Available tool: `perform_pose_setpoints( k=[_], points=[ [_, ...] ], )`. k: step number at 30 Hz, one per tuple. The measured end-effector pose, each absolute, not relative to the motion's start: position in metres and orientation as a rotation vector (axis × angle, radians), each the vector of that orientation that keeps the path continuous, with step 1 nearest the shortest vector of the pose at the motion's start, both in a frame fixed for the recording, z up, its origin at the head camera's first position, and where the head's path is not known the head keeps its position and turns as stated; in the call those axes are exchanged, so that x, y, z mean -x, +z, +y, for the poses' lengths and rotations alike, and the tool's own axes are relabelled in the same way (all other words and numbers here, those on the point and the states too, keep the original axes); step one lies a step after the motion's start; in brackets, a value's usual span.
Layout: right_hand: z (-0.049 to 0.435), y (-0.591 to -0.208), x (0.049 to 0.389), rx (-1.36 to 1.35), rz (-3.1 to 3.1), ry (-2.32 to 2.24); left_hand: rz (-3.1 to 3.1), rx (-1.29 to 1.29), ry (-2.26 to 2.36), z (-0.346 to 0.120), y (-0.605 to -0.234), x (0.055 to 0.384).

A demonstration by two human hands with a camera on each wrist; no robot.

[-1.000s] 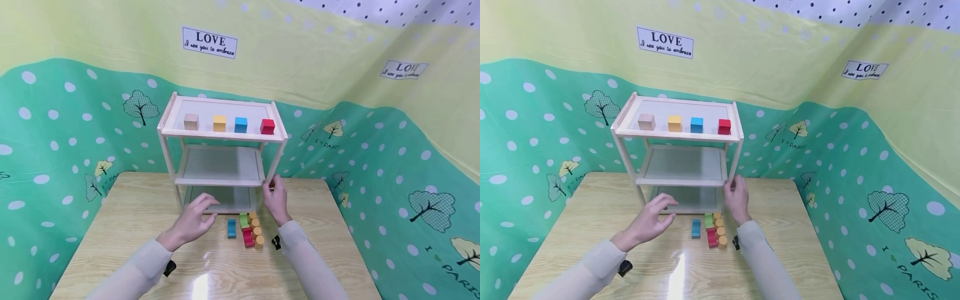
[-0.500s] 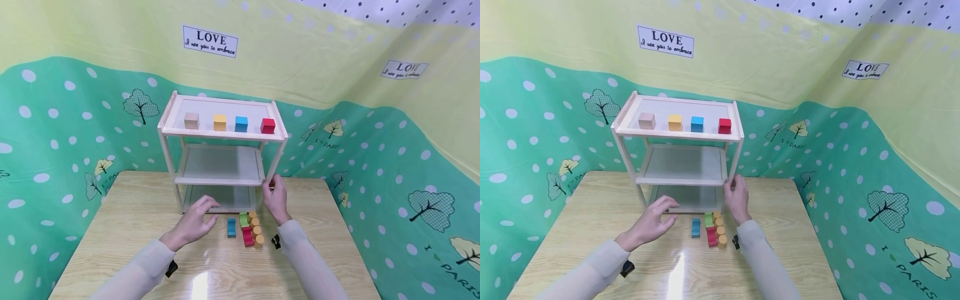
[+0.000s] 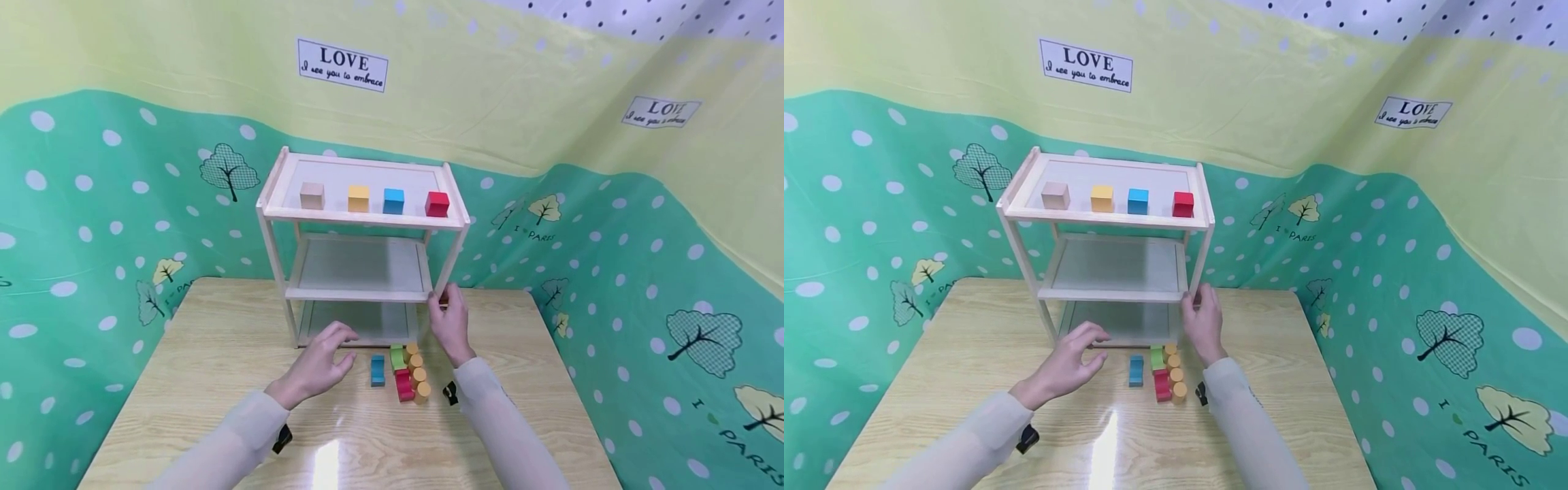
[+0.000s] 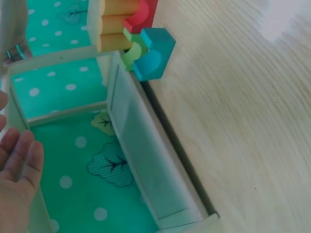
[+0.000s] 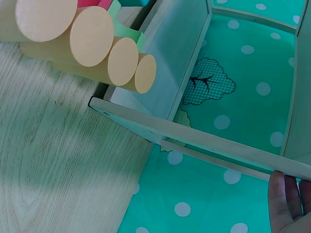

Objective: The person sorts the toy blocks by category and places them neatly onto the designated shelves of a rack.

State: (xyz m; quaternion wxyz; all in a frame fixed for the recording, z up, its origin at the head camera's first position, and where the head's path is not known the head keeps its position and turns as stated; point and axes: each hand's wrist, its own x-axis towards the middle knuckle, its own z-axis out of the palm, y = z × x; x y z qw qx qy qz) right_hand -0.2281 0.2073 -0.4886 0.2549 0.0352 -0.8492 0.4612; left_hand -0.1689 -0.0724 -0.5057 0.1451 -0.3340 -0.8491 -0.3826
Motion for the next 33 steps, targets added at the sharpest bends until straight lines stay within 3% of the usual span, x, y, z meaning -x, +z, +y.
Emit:
perform_pose_setpoints(
  k=[33],
  points=[
    [0.209, -0.49, 0.229, -0.129, -2.304, 1.221, -2.662, 0.832, -1.212, -0.056, -0.545, 0.173]
  ],
)
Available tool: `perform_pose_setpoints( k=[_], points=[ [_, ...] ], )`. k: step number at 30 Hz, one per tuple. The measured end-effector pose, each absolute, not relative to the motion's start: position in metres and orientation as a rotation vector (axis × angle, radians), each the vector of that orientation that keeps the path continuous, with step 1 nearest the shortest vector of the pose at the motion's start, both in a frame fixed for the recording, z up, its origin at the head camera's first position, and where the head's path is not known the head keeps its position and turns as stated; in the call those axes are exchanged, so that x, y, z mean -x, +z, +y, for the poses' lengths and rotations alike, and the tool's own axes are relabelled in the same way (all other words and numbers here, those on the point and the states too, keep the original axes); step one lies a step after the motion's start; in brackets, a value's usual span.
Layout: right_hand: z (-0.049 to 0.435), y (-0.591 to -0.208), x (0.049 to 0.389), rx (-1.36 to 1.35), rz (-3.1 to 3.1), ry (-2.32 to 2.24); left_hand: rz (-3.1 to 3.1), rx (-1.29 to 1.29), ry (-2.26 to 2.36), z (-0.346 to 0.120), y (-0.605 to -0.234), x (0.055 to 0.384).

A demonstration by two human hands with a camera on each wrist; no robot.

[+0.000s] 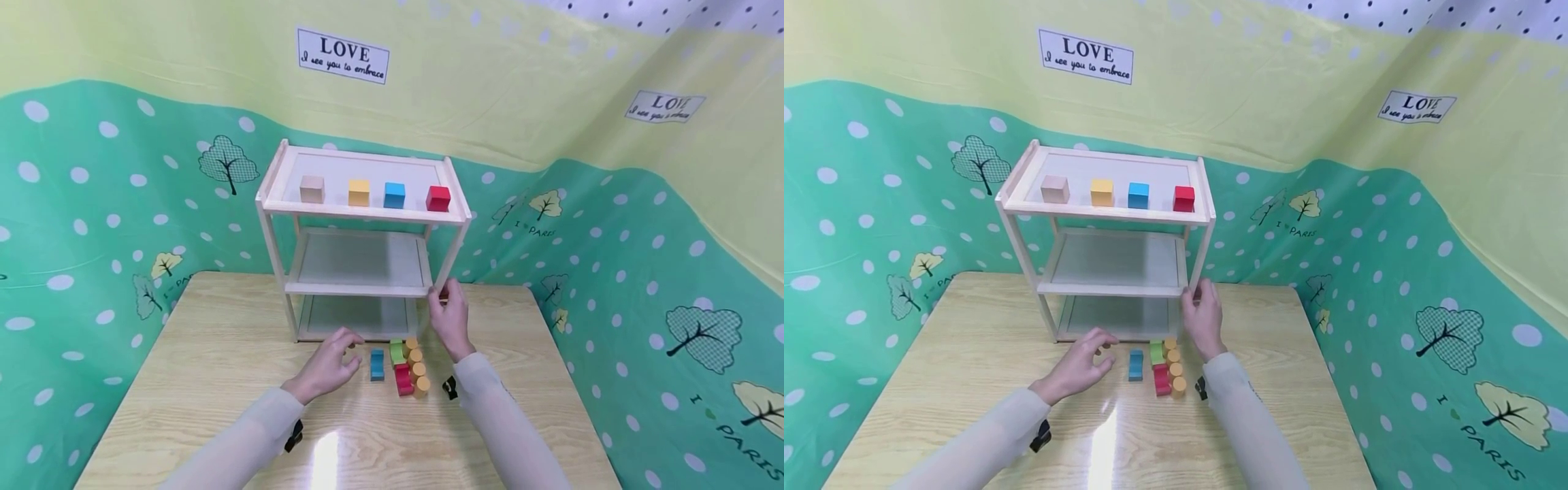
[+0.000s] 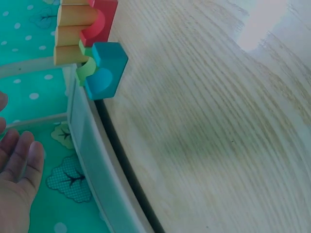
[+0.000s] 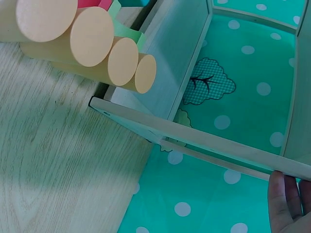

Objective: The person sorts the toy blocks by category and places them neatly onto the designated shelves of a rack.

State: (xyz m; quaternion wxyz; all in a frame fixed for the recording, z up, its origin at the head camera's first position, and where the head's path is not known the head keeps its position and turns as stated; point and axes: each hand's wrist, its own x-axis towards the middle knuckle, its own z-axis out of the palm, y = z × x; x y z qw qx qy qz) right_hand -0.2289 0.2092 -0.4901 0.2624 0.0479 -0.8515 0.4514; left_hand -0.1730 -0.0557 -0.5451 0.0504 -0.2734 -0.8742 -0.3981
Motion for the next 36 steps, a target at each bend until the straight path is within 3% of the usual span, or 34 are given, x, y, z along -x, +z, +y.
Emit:
perform_pose_setpoints(
  k=[36],
  points=[
    [0.211, -0.493, 0.231, -0.144, -2.281, 1.219, -2.848, 0.618, -1.353, -0.028, -0.587, 0.175]
  ],
)
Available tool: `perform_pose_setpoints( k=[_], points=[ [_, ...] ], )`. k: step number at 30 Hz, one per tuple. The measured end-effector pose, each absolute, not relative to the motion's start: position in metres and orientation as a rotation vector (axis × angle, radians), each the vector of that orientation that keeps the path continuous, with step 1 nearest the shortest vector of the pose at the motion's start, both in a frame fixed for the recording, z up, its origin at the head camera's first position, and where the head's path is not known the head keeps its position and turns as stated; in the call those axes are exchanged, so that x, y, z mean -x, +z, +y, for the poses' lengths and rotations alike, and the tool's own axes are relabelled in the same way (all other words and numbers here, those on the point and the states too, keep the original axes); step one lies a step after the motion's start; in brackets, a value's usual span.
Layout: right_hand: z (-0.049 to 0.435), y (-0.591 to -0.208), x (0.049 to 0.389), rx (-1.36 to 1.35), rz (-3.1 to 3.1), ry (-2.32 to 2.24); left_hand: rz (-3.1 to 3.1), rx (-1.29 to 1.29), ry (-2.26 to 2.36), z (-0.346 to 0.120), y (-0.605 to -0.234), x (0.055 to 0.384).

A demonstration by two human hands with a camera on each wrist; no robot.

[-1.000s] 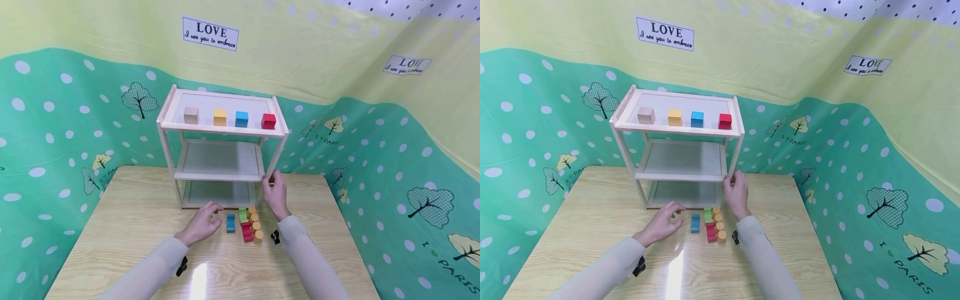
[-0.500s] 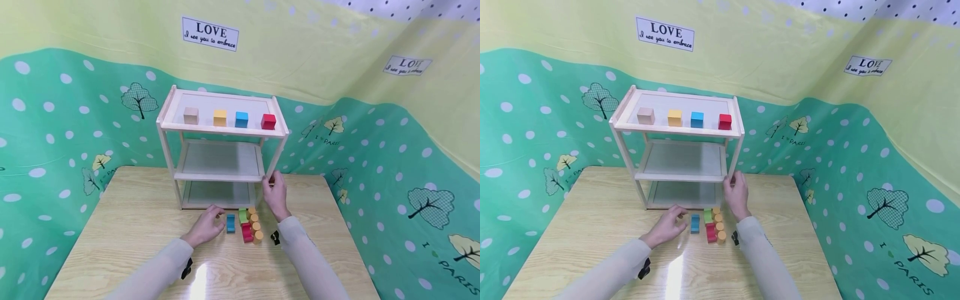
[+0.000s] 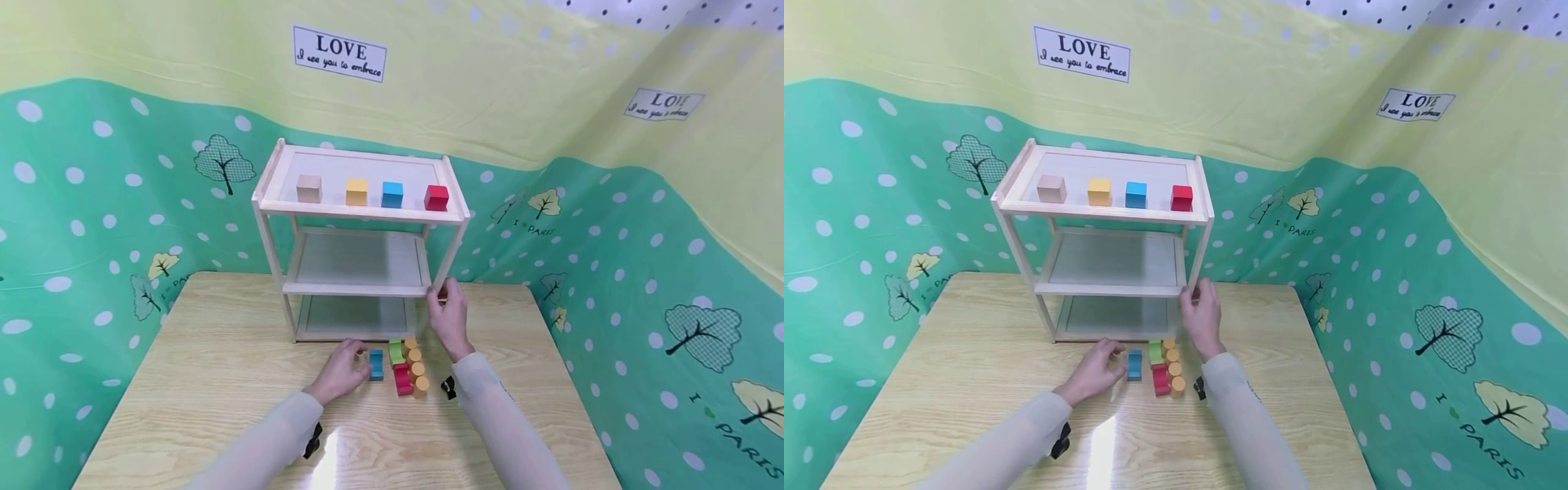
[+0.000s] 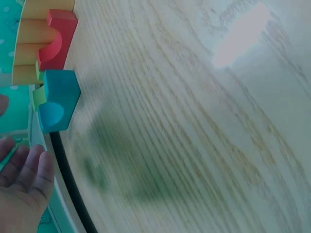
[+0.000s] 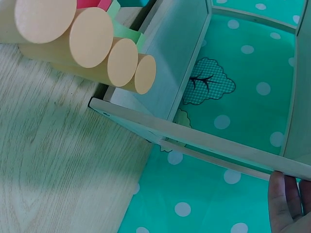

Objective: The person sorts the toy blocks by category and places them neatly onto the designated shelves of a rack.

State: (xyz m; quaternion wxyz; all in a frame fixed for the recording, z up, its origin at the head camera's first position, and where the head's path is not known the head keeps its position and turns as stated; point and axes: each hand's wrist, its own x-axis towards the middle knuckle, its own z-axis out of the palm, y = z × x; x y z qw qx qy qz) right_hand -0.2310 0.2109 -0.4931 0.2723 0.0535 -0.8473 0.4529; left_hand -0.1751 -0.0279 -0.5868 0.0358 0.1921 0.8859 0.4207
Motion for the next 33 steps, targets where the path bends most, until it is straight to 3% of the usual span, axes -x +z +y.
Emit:
perform_pose_setpoints(
  k=[17, 33],
  points=[
    [0.21, -0.491, 0.229, -0.143, -2.284, 1.206, 2.761, -0.41, 1.185, -0.011, -0.599, 0.177],
    [0.21, -0.492, 0.23, -0.136, -2.288, 1.203, 2.812, -0.421, 1.107, -0.001, -0.607, 0.178]
  ],
)
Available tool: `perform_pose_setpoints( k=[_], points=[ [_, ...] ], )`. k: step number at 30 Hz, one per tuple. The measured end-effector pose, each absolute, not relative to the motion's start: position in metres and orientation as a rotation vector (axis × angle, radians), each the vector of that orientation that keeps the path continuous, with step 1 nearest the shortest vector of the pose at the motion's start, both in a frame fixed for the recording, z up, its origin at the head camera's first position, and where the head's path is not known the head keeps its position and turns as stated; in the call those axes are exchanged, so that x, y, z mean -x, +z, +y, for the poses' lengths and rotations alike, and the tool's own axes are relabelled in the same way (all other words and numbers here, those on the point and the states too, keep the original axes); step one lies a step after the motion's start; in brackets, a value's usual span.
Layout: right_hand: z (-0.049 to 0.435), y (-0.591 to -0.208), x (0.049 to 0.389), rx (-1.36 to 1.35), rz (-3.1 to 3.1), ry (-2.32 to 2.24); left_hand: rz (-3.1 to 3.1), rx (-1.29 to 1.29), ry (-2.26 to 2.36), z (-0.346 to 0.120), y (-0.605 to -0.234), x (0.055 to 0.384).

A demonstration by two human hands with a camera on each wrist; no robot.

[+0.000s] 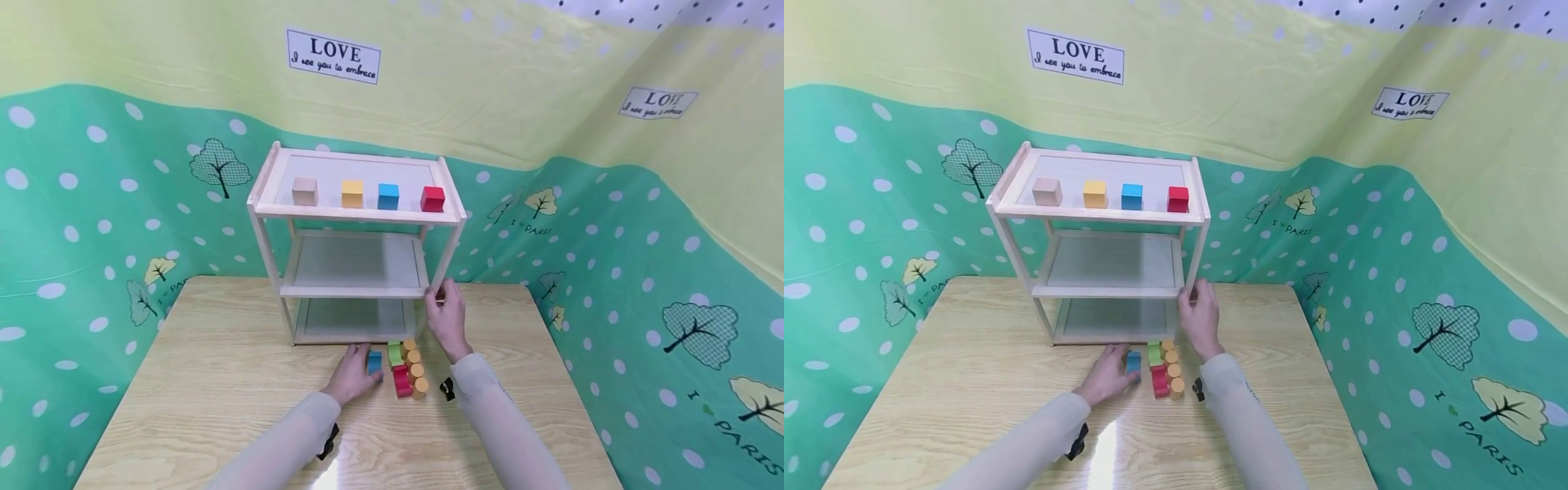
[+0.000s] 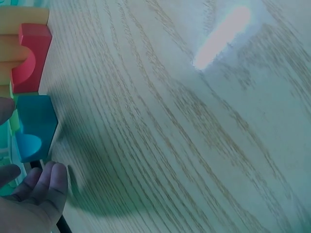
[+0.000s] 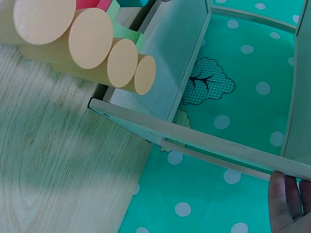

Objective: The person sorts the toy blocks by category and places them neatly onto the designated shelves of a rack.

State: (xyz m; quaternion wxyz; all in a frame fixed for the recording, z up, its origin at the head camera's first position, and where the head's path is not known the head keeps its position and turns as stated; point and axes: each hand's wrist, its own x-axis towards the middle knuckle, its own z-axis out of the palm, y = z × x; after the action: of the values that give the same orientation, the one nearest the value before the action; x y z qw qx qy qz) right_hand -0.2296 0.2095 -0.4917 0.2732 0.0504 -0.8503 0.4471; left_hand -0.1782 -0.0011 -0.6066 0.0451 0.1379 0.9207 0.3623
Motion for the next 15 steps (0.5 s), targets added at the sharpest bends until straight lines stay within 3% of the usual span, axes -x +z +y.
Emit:
perform_pose_setpoints(
  k=[15],
  points=[
    [0.2087, -0.4909, 0.229, -0.125, -2.287, 1.201, 2.816, -0.439, 1.068, 0.0047, -0.6117, 0.1804]
  ],
)
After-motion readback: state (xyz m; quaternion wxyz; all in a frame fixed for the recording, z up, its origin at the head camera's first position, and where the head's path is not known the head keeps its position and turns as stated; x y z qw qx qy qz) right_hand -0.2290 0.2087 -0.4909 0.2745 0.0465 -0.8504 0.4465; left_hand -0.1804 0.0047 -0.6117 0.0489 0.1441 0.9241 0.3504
